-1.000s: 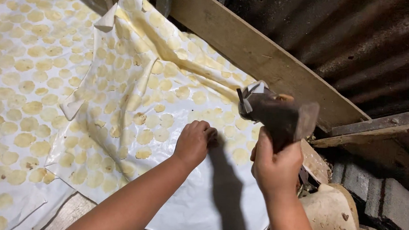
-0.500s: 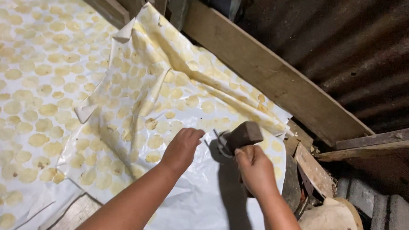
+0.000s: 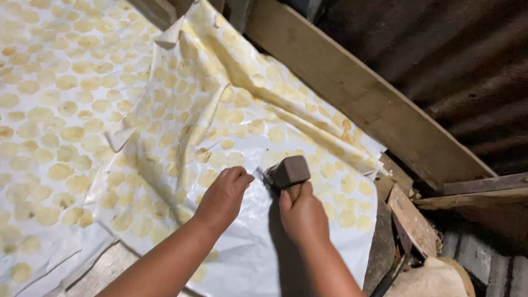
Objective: Crack nuts with a stone and flatten small food portions with a wooden mallet on a plastic sheet
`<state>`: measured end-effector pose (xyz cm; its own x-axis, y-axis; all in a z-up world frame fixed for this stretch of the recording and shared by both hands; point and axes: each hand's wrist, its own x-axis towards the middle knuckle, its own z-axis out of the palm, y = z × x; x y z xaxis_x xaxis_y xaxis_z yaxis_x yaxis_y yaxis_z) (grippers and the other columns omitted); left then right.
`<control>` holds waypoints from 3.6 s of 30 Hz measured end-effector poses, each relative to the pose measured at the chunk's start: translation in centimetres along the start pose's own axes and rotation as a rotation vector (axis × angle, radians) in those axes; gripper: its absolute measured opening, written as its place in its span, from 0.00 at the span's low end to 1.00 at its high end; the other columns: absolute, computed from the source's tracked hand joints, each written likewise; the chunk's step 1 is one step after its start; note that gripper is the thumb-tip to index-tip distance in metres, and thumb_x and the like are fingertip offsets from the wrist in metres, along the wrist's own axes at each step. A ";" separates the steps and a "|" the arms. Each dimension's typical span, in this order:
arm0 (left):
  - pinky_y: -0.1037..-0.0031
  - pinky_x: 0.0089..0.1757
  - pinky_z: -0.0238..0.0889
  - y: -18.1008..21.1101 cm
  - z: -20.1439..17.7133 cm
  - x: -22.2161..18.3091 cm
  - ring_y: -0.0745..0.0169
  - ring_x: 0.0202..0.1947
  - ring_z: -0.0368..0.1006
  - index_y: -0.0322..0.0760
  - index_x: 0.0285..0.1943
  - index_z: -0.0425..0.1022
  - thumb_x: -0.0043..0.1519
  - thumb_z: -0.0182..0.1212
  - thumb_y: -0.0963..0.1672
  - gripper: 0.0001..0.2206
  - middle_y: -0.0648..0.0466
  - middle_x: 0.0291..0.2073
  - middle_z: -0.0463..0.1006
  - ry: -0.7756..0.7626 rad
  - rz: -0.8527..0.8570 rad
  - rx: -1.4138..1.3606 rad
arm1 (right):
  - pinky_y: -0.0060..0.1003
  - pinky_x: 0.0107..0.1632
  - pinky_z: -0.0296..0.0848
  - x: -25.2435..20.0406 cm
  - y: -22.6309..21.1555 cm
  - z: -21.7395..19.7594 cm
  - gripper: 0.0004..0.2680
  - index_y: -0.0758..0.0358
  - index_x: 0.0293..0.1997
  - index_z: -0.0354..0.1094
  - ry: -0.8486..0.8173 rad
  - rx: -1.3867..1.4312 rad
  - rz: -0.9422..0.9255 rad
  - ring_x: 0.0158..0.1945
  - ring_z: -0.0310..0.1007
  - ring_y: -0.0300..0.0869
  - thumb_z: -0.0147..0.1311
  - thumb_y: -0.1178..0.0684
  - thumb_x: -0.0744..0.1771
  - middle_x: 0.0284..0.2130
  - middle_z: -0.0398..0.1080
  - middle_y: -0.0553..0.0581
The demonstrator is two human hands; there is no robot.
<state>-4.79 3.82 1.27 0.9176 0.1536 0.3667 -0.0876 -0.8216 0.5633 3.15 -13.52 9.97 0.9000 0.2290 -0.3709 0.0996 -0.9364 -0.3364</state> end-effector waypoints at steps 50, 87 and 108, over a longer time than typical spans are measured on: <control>0.64 0.39 0.64 -1.2 0.4 -0.4 0.50 0.38 0.71 0.39 0.40 0.74 0.63 0.56 0.41 0.02 0.51 0.33 0.72 0.159 0.023 0.329 | 0.49 0.36 0.72 -5.0 -5.6 -7.6 0.13 0.64 0.31 0.67 0.209 0.318 -0.039 0.28 0.76 0.58 0.61 0.44 0.64 0.16 0.71 0.67; 0.65 0.44 0.69 -1.9 -2.8 -5.9 0.50 0.42 0.74 0.42 0.52 0.75 0.65 0.62 0.46 0.10 0.52 0.40 0.72 0.182 -0.112 0.127 | 0.63 0.54 0.72 -2.4 -2.5 2.9 0.17 0.63 0.51 0.61 -0.093 -0.074 -0.134 0.51 0.74 0.69 0.49 0.38 0.67 0.40 0.75 0.75; 0.61 0.51 0.66 0.3 -5.4 -3.0 0.51 0.47 0.72 0.34 0.53 0.74 0.63 0.54 0.37 0.10 0.49 0.47 0.78 0.135 -0.309 0.127 | 0.54 0.38 0.73 -2.4 -1.2 5.8 0.20 0.62 0.60 0.55 0.113 -0.113 -0.167 0.35 0.77 0.63 0.51 0.43 0.66 0.33 0.77 0.66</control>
<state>-9.68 6.14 4.35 0.8327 0.4701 0.2928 0.2429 -0.7851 0.5698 -1.64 -11.44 6.23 0.9082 0.3582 -0.2166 0.2927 -0.9133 -0.2832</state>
